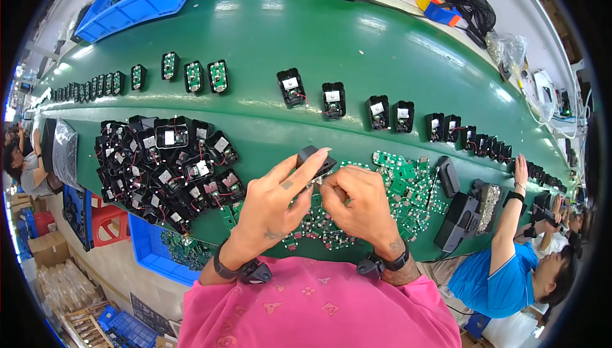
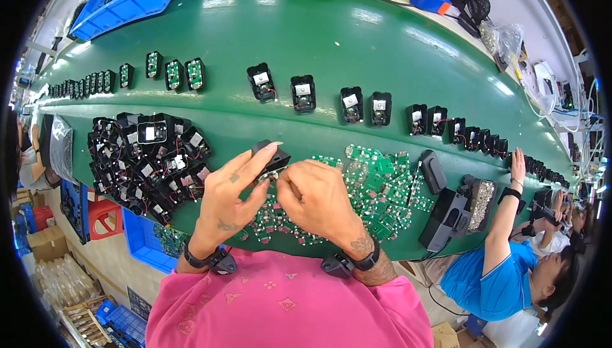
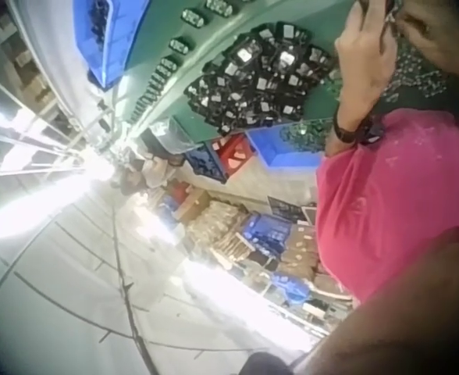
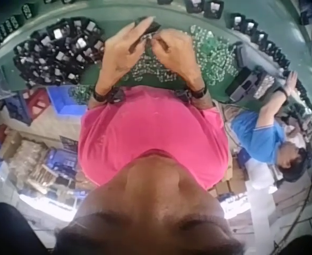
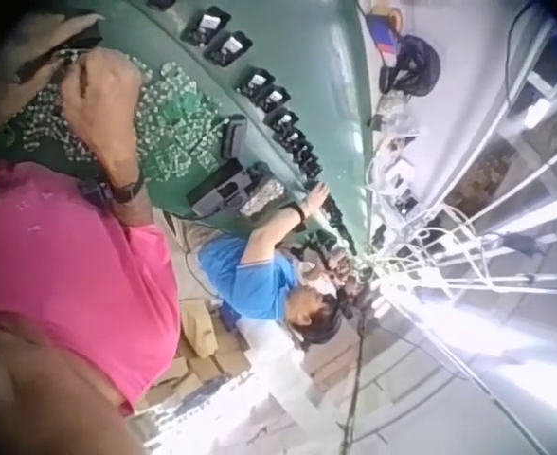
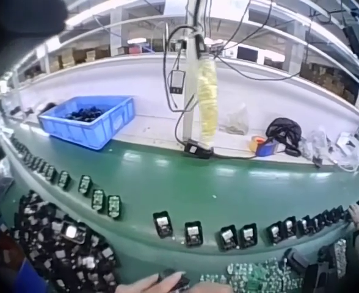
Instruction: The person picks up a circuit board and a black plastic housing, fits the board into the housing, and presses them together by hand. The person then places the assembled unit onto the conveyor belt and repeats the process.
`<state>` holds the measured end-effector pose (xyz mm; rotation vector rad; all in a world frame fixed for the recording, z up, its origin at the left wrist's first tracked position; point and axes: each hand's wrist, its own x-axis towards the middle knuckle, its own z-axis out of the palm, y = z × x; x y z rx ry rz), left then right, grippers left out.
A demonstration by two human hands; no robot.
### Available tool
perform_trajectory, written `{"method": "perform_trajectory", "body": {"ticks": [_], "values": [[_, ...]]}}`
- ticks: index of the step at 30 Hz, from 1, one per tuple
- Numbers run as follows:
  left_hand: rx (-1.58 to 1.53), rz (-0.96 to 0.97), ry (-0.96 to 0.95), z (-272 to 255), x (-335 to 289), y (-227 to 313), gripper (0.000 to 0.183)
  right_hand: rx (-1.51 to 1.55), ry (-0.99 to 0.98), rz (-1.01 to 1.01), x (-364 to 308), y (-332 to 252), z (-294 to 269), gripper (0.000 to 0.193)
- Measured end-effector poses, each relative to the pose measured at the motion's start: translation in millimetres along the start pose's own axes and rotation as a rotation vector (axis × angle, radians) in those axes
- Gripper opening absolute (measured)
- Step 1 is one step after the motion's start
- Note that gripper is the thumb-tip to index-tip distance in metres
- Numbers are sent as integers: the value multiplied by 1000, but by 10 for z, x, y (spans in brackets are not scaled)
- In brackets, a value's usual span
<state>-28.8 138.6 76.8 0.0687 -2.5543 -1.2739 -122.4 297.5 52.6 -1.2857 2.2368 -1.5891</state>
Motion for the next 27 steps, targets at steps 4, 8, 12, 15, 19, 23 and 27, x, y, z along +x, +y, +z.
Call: {"method": "perform_trajectory", "body": {"ticks": [4, 8, 12, 15, 19, 23, 27], "values": [[3, 34, 35, -68, -5, -96, 58, -66, -32, 39, 49, -54, 88, 7], [-15, -17, 97, -28, -78, -222, 57, -155, -43, 48, 118, -73, 223, 6], [-71, -81, 142, 46, -149, -418, 53, -240, -45, 38, 134, -41, 386, 6], [-251, -136, 193, 28, -145, -483, 50, -256, -65, 146, 167, -104, 404, 7], [-852, -507, 116, -108, -70, -426, 54, -166, 66, 543, 151, -177, 335, 11], [-829, -304, -30, -94, -53, -577, 61, 249, 92, 677, 100, -153, 404, 13], [-567, -200, 27, -77, -44, -507, 61, 195, 348, 590, 8, -181, 442, 9]]}}
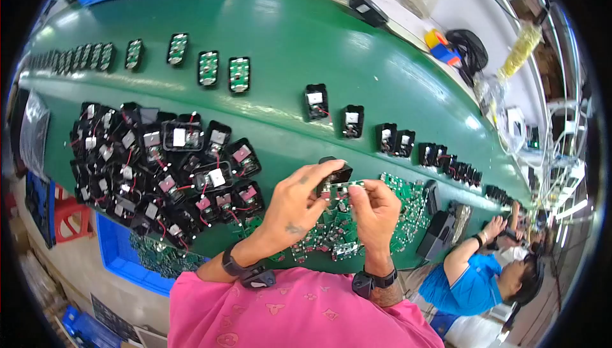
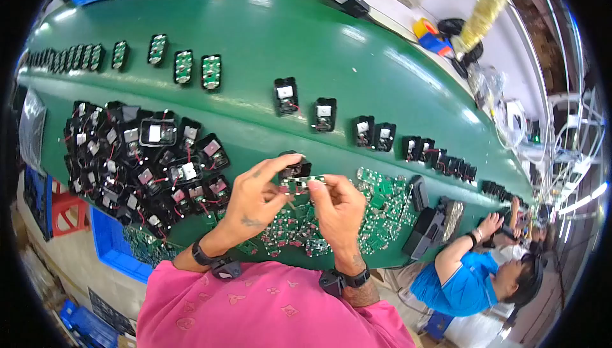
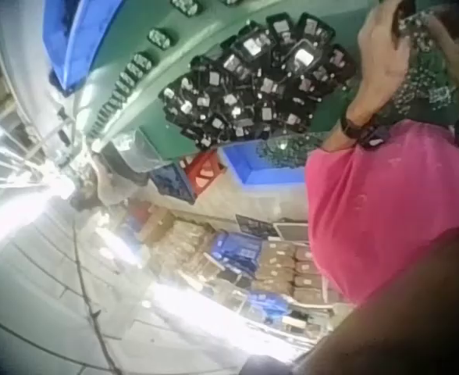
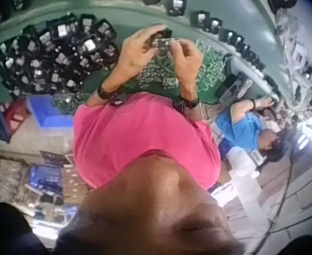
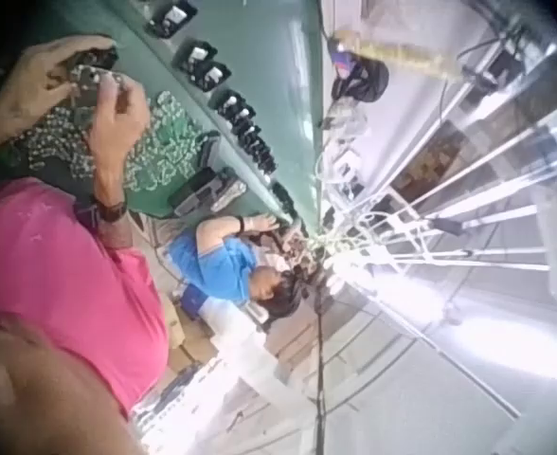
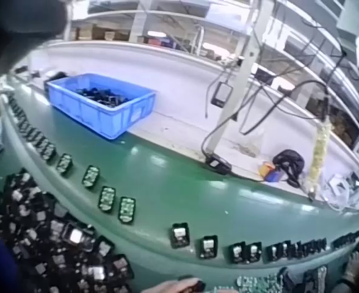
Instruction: The person picks up a circuit board and a black plastic housing, fits the board into the housing, and presses them together by hand. The person then places the assembled unit onto the conveyor belt and repeats the process.
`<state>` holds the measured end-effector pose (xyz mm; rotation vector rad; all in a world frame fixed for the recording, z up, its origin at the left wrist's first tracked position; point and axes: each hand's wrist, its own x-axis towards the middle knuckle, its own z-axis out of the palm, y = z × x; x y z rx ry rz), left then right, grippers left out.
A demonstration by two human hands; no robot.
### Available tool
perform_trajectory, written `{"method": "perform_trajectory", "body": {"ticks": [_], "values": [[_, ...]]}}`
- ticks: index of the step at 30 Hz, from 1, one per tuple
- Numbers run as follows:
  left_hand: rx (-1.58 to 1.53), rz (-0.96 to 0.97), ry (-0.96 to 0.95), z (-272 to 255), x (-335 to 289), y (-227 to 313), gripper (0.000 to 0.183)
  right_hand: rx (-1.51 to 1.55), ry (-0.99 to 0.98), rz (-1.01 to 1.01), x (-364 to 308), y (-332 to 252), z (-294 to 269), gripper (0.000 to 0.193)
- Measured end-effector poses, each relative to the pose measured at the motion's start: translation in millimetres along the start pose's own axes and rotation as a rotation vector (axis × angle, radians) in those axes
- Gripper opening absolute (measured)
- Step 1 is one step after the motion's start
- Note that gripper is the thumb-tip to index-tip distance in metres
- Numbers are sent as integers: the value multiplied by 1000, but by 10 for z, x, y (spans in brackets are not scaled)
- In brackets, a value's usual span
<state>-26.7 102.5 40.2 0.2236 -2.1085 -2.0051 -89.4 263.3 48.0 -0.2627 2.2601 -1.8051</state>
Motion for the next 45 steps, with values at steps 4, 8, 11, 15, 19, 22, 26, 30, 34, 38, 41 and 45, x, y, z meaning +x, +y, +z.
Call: {"method": "perform_trajectory", "body": {"ticks": [4, 8, 11, 15, 19, 22, 26, 30, 34, 38, 41, 45], "values": [[99, 63, 59, 45, -39, -104, 58, 55, -85, -158, 77, -50, 36, 8], [77, 49, 63, 34, -56, -94, 58, -46, -171, -119, 135, -12, 10, 14], [195, 81, 113, 76, -49, -93, 62, 1, -206, -40, 178, -22, -70, 23], [261, 135, 169, 194, 2, -154, 66, -123, -364, -66, 232, -101, -136, 25], [340, 294, 242, 248, 102, -163, 66, -255, -380, -180, 232, -163, -174, 19], [322, 346, 244, 317, 152, -122, 55, -197, -360, -187, 256, -152, -216, 19], [134, 37, 195, 298, 153, 17, 53, -283, -203, -296, 287, -121, -205, 20], [-288, -124, 36, 271, 153, 33, 50, -363, -174, -350, 319, -93, -217, 24], [-239, -165, 84, 334, 189, -24, 38, -488, -214, -440, 333, -41, -250, 23], [-139, -142, 137, 450, 195, -20, 33, -313, -103, -292, 316, -3, -157, 17], [-114, -141, 146, 516, 211, 9, 31, -192, -120, -312, 379, 15, -171, 28], [-85, -133, 141, 533, 230, 30, 29, -258, -200, -322, 409, 25, -218, 31]]}}
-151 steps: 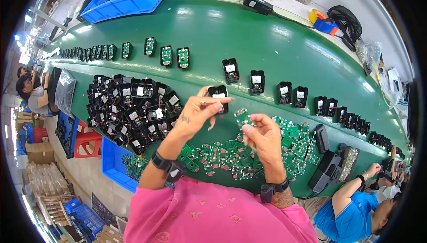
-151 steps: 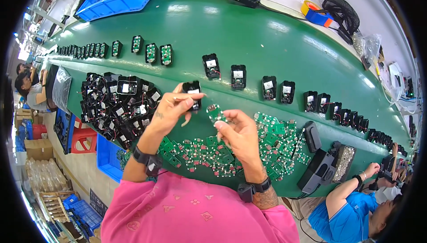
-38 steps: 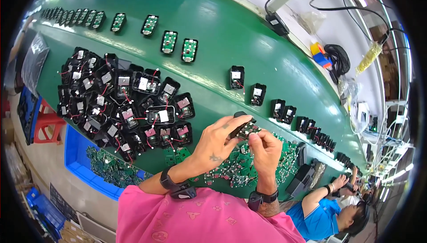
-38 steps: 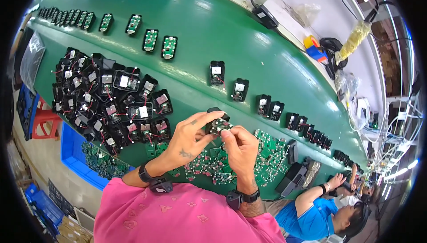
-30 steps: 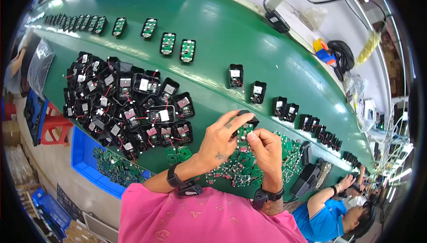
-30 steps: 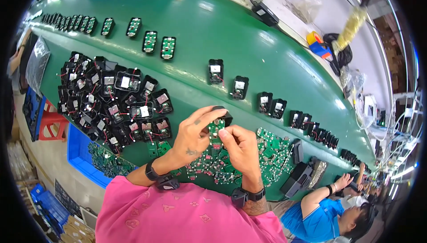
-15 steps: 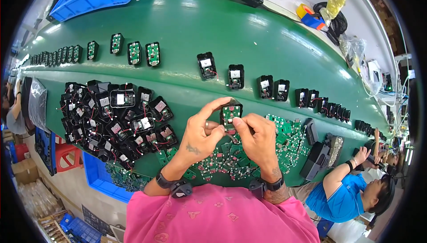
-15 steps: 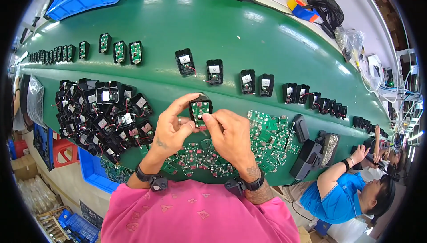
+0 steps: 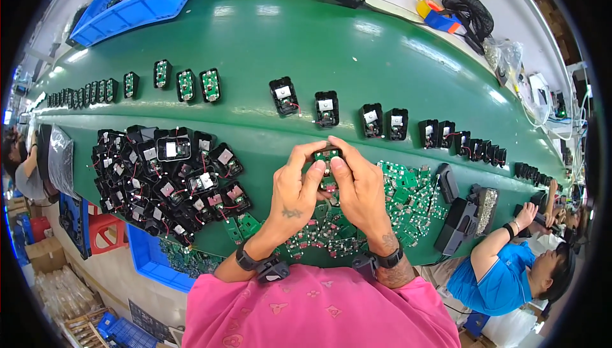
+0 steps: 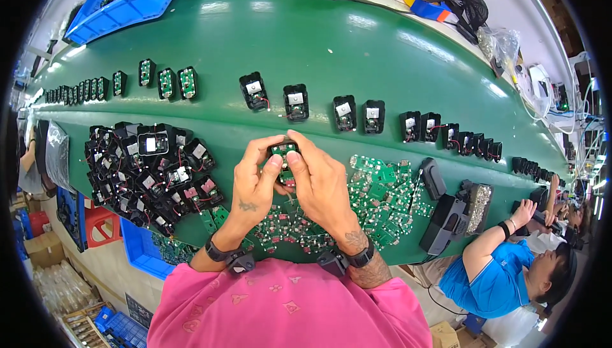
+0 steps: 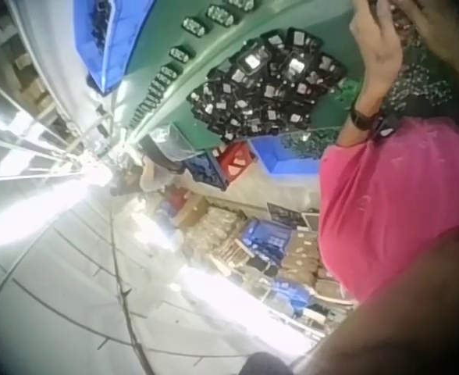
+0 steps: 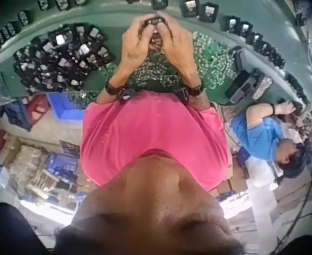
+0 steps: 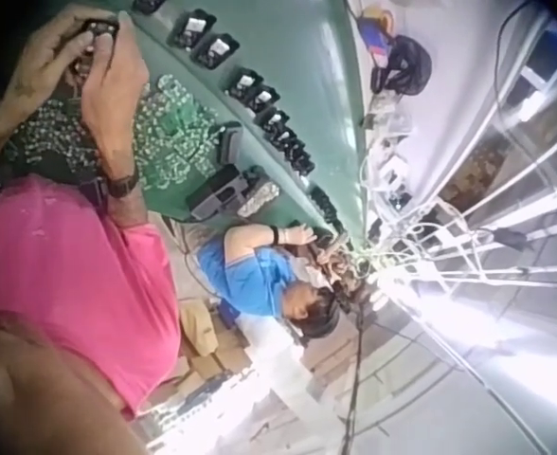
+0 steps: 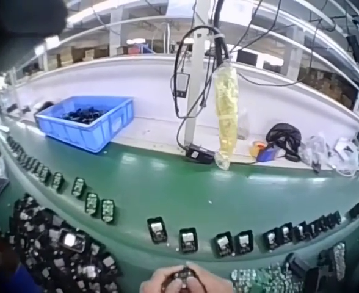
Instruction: The person picks up a circuit board and a black plastic housing, fits the board into the housing, and presses them together by hand. The person then places the assembled unit onto the conveyor belt and repeats the process.
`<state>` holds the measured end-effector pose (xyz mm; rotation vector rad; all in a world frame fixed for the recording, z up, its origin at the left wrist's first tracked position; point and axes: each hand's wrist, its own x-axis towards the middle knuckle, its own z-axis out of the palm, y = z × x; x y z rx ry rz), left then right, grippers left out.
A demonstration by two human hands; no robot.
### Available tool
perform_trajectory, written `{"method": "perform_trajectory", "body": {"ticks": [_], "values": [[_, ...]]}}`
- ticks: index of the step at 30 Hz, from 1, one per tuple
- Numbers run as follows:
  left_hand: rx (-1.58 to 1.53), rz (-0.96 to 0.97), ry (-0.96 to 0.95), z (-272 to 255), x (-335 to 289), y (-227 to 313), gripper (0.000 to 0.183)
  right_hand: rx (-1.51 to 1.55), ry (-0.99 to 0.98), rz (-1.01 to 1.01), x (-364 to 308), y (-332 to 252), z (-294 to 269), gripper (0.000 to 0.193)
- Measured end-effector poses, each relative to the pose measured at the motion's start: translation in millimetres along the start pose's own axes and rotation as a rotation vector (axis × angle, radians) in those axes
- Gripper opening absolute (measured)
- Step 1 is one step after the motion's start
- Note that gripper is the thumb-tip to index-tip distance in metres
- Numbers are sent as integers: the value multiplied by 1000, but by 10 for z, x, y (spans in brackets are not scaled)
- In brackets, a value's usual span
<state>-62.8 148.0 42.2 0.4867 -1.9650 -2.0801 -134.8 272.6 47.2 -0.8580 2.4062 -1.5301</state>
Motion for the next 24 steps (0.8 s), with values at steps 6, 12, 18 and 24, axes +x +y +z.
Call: {"method": "perform_trajectory", "body": {"ticks": [6, 12, 18, 24], "values": [[64, 189, 120, 86, 26, -170, 29, 224, 60, 60, 22, 59, 194, 31], [-2, 49, 190, -11, 19, -94, 27, 217, -38, 48, 65, 58, 237, 33], [385, 182, 124, -1, 37, 19, 28, 247, 59, 68, 54, 56, 256, 35], [-66, 16, 84, -10, 66, -3, 29, 285, 10, 122, 77, 4, 154, 33]]}}
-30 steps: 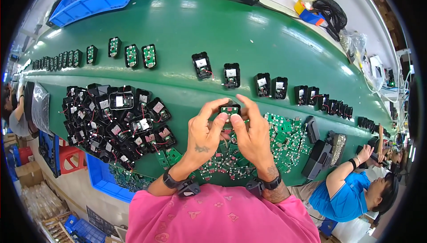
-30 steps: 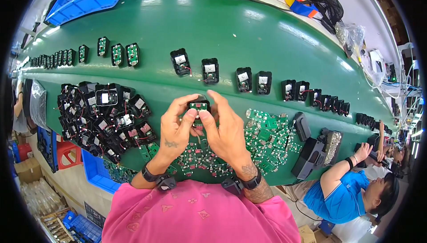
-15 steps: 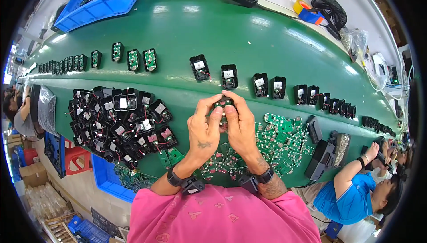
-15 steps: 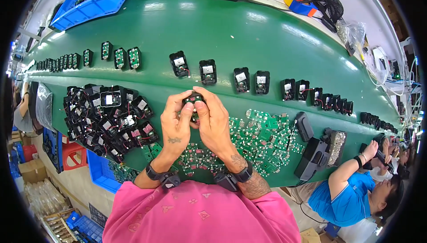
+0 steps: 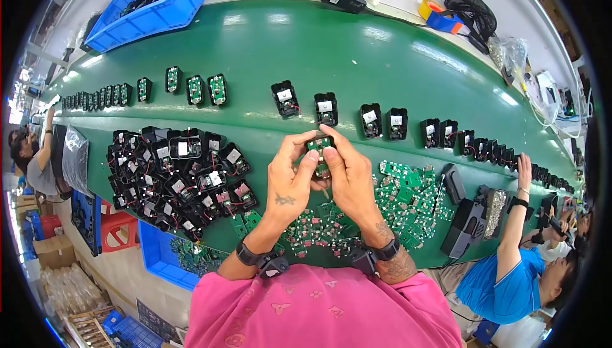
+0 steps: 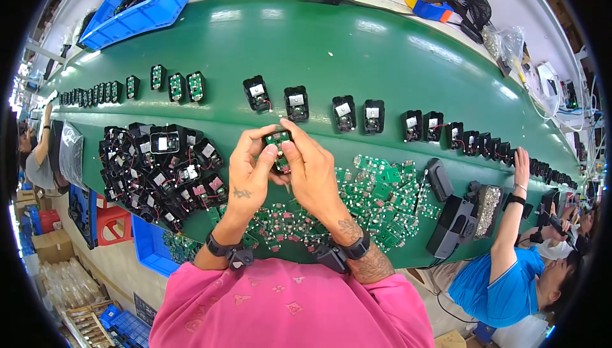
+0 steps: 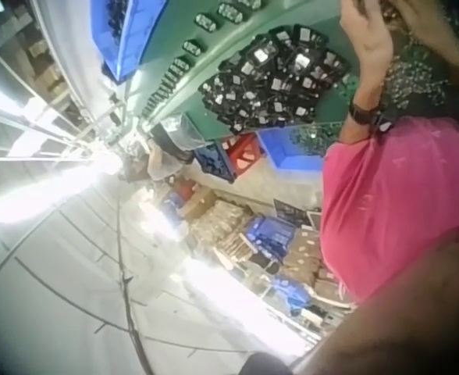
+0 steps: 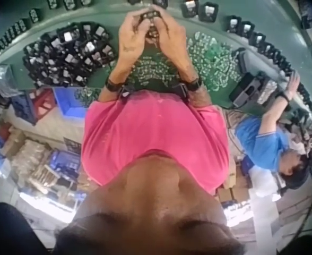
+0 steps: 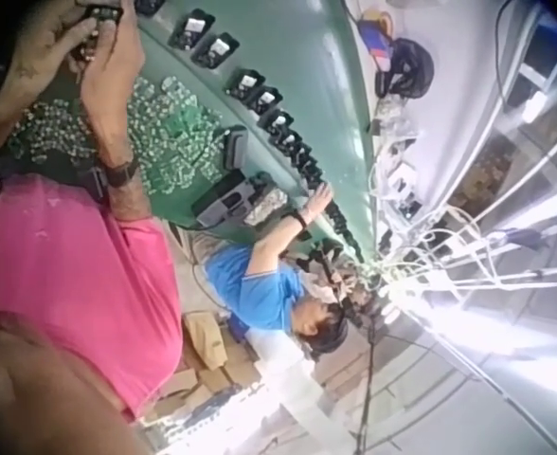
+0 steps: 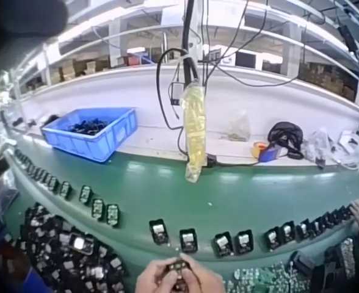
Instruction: The person picks up a circuit board and a black plastic housing, fits the board into the housing, and presses them together by hand. The person then places the assembled unit onto the conveyor belt and repeats the process.
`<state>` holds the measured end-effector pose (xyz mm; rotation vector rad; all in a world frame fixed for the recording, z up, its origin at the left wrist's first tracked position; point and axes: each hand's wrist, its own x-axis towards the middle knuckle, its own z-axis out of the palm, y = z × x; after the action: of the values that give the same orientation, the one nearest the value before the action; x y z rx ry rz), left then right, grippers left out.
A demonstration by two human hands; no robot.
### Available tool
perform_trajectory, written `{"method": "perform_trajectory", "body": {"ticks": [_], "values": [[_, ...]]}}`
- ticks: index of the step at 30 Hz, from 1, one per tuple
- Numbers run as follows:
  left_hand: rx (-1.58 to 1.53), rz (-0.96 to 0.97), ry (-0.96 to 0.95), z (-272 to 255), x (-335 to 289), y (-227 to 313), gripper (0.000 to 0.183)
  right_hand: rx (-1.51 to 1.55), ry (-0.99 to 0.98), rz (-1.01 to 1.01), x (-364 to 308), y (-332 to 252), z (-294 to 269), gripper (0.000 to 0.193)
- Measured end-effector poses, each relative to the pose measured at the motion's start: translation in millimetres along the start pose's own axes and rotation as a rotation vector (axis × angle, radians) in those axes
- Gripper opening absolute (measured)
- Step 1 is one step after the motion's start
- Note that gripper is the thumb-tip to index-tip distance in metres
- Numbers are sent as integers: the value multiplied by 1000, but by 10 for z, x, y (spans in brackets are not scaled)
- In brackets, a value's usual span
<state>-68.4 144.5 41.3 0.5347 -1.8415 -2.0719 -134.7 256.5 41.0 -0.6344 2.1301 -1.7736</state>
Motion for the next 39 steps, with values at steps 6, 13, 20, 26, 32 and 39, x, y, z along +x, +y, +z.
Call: {"method": "perform_trajectory", "body": {"ticks": [6, 13, 20, 26, 32, 39], "values": [[353, 324, 94, 58, -137, -15, 26, 66, 62, -171, -94, 53, 69, 30], [613, 593, 110, -251, 268, -104, 24, 78, 12, -71, 204, 50, 255, 31], [350, 103, 228, -902, 1177, 156, 25, -538, -233, -358, 81, 13, -106, 29], [662, -115, 142, -1013, 1584, -146, 33, -647, -606, -311, -492, 206, 42, 34], [1236, 455, 122, -1011, 1336, -155, 65, -595, -634, -312, -528, 362, 208, 10], [1406, 180, -174, -492, 1070, 21, 86, -222, -173, -162, -391, 409, 6, 14]]}}
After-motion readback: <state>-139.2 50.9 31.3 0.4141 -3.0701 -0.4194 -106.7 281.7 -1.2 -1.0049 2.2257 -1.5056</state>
